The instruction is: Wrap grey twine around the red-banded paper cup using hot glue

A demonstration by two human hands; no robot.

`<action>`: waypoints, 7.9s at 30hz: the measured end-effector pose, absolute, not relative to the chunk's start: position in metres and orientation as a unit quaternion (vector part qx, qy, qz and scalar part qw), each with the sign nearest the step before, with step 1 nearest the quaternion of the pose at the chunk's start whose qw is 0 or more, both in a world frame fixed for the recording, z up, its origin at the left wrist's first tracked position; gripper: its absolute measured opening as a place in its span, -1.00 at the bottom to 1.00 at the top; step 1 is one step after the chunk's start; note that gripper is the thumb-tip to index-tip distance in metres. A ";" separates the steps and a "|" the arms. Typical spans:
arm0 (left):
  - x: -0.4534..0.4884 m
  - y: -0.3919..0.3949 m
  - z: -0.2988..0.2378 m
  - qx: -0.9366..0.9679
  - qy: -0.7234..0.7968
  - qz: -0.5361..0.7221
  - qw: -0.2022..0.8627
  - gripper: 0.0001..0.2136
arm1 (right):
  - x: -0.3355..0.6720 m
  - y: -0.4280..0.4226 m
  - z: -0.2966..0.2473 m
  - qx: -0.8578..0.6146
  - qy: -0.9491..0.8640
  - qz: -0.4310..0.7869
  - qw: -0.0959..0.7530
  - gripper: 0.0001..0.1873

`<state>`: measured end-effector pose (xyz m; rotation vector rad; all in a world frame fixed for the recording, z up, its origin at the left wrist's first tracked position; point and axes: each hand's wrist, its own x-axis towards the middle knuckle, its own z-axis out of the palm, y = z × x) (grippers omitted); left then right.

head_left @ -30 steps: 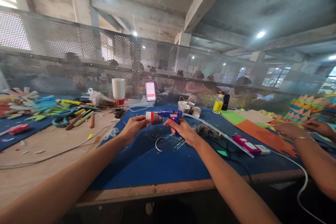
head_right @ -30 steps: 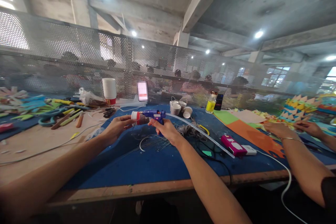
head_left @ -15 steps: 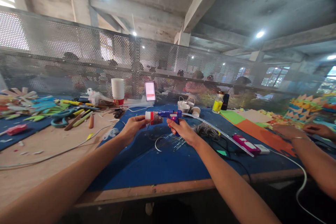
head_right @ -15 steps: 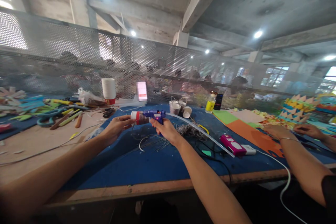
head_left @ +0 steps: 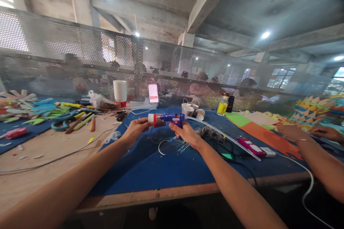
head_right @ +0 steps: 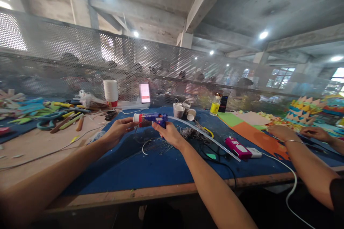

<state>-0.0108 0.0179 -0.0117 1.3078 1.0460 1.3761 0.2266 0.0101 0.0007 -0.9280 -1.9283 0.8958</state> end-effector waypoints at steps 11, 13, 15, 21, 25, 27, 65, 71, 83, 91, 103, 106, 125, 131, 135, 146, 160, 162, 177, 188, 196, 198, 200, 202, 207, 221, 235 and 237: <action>-0.012 0.019 -0.015 0.547 0.404 0.561 0.472 -0.65 | 0.226 0.008 0.002 -0.374 -0.788 0.277 0.403 -0.53; -0.012 0.018 -0.014 0.550 0.404 0.554 0.478 -0.65 | 0.225 0.006 0.002 -0.363 -0.792 0.264 0.413 -0.55; -0.012 0.016 -0.012 0.550 0.407 0.547 0.482 -0.66 | 0.224 0.005 0.002 -0.358 -0.792 0.261 0.421 -0.57; -0.011 0.013 -0.009 0.565 0.414 0.552 0.453 -0.70 | 0.224 0.002 0.000 -0.328 -0.787 0.283 0.440 -0.62; -0.011 0.014 -0.010 0.566 0.409 0.552 0.456 -0.72 | 0.223 -0.001 0.002 -0.304 -0.797 0.258 0.455 -0.68; -0.010 0.014 -0.010 0.564 0.413 0.552 0.454 -0.73 | 0.223 -0.004 0.003 -0.284 -0.795 0.271 0.462 -0.70; -0.007 0.002 -0.001 0.603 0.432 0.542 0.394 -0.66 | 0.223 0.000 -0.002 -0.416 -0.810 0.135 0.391 -0.53; -0.006 0.000 0.001 0.600 0.430 0.542 0.402 -0.64 | 0.223 0.000 -0.002 -0.416 -0.813 0.125 0.389 -0.53; -0.005 0.000 0.004 0.588 0.432 0.550 0.406 -0.68 | 0.222 0.002 -0.005 -0.425 -0.815 0.107 0.379 -0.52; -0.006 0.002 0.002 0.590 0.440 0.553 0.391 -0.71 | 0.223 0.003 -0.005 -0.422 -0.817 0.111 0.376 -0.53; -0.007 0.008 -0.002 0.580 0.432 0.563 0.399 -0.71 | 0.223 0.003 -0.006 -0.418 -0.821 0.110 0.374 -0.56; -0.007 0.008 -0.001 0.578 0.435 0.566 0.394 -0.73 | 0.223 0.003 -0.006 -0.423 -0.820 0.108 0.370 -0.57; -0.012 0.019 -0.010 0.568 0.435 0.569 0.405 -0.68 | 0.222 0.003 -0.006 -0.418 -0.832 0.098 0.352 -0.60; -0.013 0.019 -0.011 0.566 0.431 0.574 0.405 -0.68 | 0.222 0.001 -0.005 -0.418 -0.834 0.092 0.348 -0.61; -0.010 0.015 -0.008 0.555 0.422 0.570 0.434 -0.68 | 0.222 0.000 -0.004 -0.420 -0.832 0.096 0.350 -0.62; -0.012 0.016 -0.011 0.551 0.416 0.544 0.477 -0.66 | 0.222 0.002 -0.005 -0.429 -0.827 0.070 0.356 -0.61; -0.012 0.018 -0.014 0.549 0.413 0.534 0.492 -0.65 | 0.224 0.005 -0.003 -0.430 -0.793 0.045 0.429 -0.57; -0.012 0.017 -0.013 0.537 0.408 0.542 0.502 -0.67 | 0.227 0.009 -0.004 -0.442 -0.788 0.038 0.426 -0.58; -0.016 0.021 -0.012 0.520 0.395 0.581 0.486 -0.68 | 0.246 0.040 -0.027 -0.631 -0.747 0.030 0.208 -0.58; -0.007 0.012 -0.007 0.573 0.375 0.557 0.470 -0.67 | 0.243 0.031 -0.022 -0.627 -0.752 0.034 0.200 -0.53; 0.003 -0.002 0.002 0.605 0.382 0.574 0.398 -0.61 | 0.213 0.016 -0.011 -0.399 -0.774 0.345 0.351 -0.77; 0.004 -0.003 0.003 0.607 0.380 0.584 0.382 -0.63 | 0.206 0.010 -0.012 -0.343 -0.721 0.489 0.350 -0.71; 0.004 -0.003 0.002 0.609 0.378 0.586 0.378 -0.64 | 0.202 0.003 -0.011 -0.276 -0.691 0.579 0.333 -0.63; 0.004 -0.003 0.001 0.609 0.381 0.584 0.378 -0.64 | 0.200 -0.003 -0.010 -0.222 -0.678 0.630 0.306 -0.55; 0.002 -0.001 0.000 0.611 0.391 0.573 0.381 -0.66 | 0.199 -0.010 -0.006 -0.178 -0.679 0.666 0.253 -0.47; 0.004 -0.004 0.000 0.644 0.395 0.521 0.397 -0.71 | 0.211 0.006 0.000 -0.329 -0.746 0.368 0.447 -0.72; 0.009 -0.012 0.004 0.690 0.382 0.446 0.423 -0.71 | 0.214 0.006 0.001 -0.353 -0.790 0.127 0.485 -0.80; 0.010 -0.012 0.004 0.690 0.381 0.440 0.430 -0.71 | 0.214 0.006 0.001 -0.347 -0.790 0.124 0.489 -0.82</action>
